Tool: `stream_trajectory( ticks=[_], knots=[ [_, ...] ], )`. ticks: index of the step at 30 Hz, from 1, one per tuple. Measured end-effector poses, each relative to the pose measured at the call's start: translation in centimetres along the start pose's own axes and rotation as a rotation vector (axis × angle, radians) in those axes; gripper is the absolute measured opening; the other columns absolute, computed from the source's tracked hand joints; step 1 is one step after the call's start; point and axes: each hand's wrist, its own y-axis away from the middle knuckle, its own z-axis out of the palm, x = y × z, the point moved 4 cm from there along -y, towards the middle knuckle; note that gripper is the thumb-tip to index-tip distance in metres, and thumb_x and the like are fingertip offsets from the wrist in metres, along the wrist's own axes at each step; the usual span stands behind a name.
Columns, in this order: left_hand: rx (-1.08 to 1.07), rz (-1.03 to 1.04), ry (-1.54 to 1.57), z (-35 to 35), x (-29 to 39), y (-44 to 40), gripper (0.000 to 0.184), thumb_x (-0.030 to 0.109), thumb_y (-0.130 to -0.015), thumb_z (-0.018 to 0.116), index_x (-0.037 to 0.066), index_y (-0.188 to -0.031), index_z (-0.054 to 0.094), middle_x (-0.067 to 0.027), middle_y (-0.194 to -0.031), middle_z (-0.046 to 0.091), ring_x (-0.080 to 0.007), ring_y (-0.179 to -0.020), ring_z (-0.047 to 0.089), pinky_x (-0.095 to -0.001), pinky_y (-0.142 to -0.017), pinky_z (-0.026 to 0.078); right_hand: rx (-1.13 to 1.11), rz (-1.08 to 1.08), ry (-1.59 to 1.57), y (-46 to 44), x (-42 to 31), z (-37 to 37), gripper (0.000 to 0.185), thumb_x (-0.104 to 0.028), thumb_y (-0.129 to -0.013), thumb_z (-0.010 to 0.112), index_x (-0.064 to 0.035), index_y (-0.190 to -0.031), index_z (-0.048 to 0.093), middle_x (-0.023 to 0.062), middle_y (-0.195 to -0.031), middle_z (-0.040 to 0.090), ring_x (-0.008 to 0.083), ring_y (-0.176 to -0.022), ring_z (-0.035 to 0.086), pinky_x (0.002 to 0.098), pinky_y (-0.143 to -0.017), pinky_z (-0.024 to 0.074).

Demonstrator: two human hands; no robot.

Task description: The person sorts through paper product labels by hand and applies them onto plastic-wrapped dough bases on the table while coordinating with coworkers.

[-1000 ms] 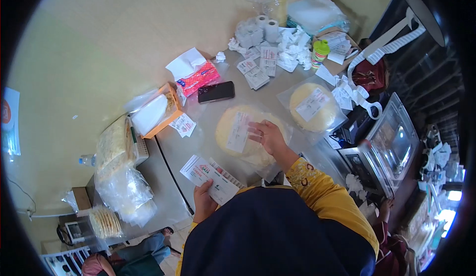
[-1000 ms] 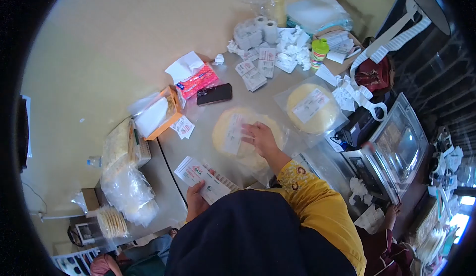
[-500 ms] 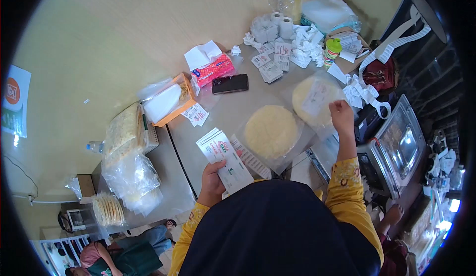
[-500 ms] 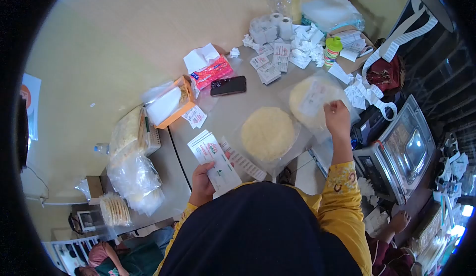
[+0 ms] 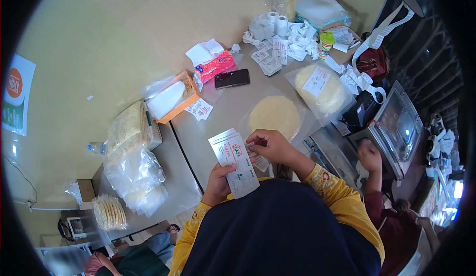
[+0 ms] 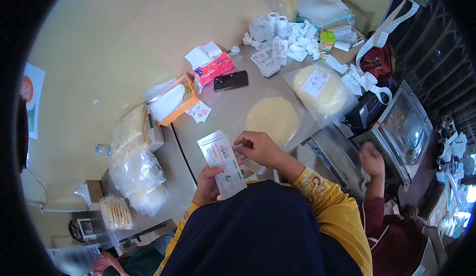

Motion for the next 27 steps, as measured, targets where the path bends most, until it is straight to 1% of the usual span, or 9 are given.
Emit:
stream_trajectory(
  ticks=[3,6,9,12,16,19,22,25,27],
  knots=[
    [-0.027,-0.078,-0.012,-1.9,0.1,1.7,0.057,0.011,-0.076,0.058,0.001,-0.128,0.036,-0.0216,-0.114,0.055,-0.0357,-0.103,0.057,-0.0497,-0.09,0.045,-0.118,-0.019,-0.053,0.0,-0.1,1.7,0.015,-0.005,-0.079,0.062,-0.0053,-0.094,0.062,0.0054,-0.083,0.061,0.0144,-0.075,0.06,0.027,-0.066,0.0476],
    [-0.047,-0.153,0.056,-3.3,-0.2,2.9,0.055,0.012,-0.079,0.057,0.002,-0.128,0.036,-0.021,-0.114,0.055,-0.0359,-0.101,0.058,-0.0493,-0.09,0.045,-0.067,-0.208,0.439,0.3,-2.6,2.9,0.013,-0.008,-0.075,0.064,-0.0081,-0.088,0.064,0.0064,-0.081,0.057,0.0201,-0.073,0.059,0.0303,-0.065,0.0478],
    [-0.048,-0.183,0.167,-3.9,-0.3,4.2,0.053,0.014,-0.081,0.056,0.0,-0.128,0.037,-0.0211,-0.114,0.056,-0.0354,-0.098,0.059,-0.0466,-0.087,0.047,0.054,-0.33,0.618,1.4,-4.0,4.9,0.009,-0.01,-0.072,0.066,-0.009,-0.08,0.063,0.0066,-0.082,0.053,0.0249,-0.075,0.057,0.0332,-0.066,0.0482],
    [-0.073,-0.181,0.234,-4.6,-0.6,5.1,0.051,0.015,-0.083,0.054,0.0,-0.128,0.037,-0.0209,-0.115,0.056,-0.0357,-0.097,0.059,-0.0458,-0.086,0.048,0.084,-0.427,0.763,2.1,-3.9,6.7,0.009,-0.011,-0.071,0.066,-0.0082,-0.078,0.061,0.0058,-0.086,0.053,0.0251,-0.079,0.056,0.0348,-0.066,0.0482],
    [-0.182,-0.187,0.269,-5.6,-0.5,6.2,0.05,0.017,-0.085,0.052,0.0,-0.129,0.036,-0.0205,-0.116,0.055,-0.037,-0.098,0.059,-0.0467,-0.085,0.048,0.089,-0.406,0.771,3.0,-3.7,8.8,0.011,-0.011,-0.071,0.065,-0.0079,-0.079,0.059,0.0059,-0.086,0.053,0.0253,-0.08,0.055,0.0353,-0.067,0.0476],
    [-0.141,-0.213,0.229,-6.1,-0.3,7.3,0.052,0.017,-0.084,0.054,0.004,-0.13,0.035,-0.0204,-0.113,0.056,-0.0383,-0.1,0.057,-0.0484,-0.088,0.046,0.114,-0.354,0.684,3.4,-3.6,9.7,0.011,-0.011,-0.072,0.064,-0.0088,-0.082,0.059,0.0056,-0.085,0.053,0.0258,-0.083,0.054,0.0357,-0.068,0.0469],
    [-0.12,-0.193,0.163,-6.0,-0.1,8.4,0.052,0.018,-0.084,0.054,0.003,-0.13,0.035,-0.0217,-0.114,0.055,-0.0382,-0.101,0.057,-0.0485,-0.089,0.045,0.11,-0.364,0.674,3.4,-4.0,10.4,0.012,-0.011,-0.072,0.063,-0.0086,-0.083,0.059,0.0062,-0.084,0.053,0.0264,-0.082,0.054,0.0361,-0.069,0.0469],
    [-0.152,-0.162,0.145,-6.8,-0.3,9.0,0.049,0.019,-0.086,0.052,0.001,-0.128,0.037,-0.0233,-0.118,0.053,-0.0377,-0.099,0.058,-0.0462,-0.087,0.047,0.09,-0.397,0.695,3.5,-3.8,11.2,0.012,-0.011,-0.072,0.063,-0.0084,-0.082,0.057,0.0065,-0.083,0.053,0.0266,-0.082,0.054,0.0364,-0.068,0.0469],
    [-0.109,-0.167,0.157,-7.2,-0.5,9.8,0.049,0.019,-0.086,0.052,0.001,-0.128,0.037,-0.0235,-0.117,0.054,-0.0375,-0.099,0.058,-0.0457,-0.087,0.047,0.054,-0.437,0.714,3.6,-3.4,11.8,0.012,-0.012,-0.072,0.063,-0.0083,-0.082,0.057,0.0065,-0.083,0.052,0.0265,-0.081,0.054,0.0364,-0.067,0.0468]
  ],
)
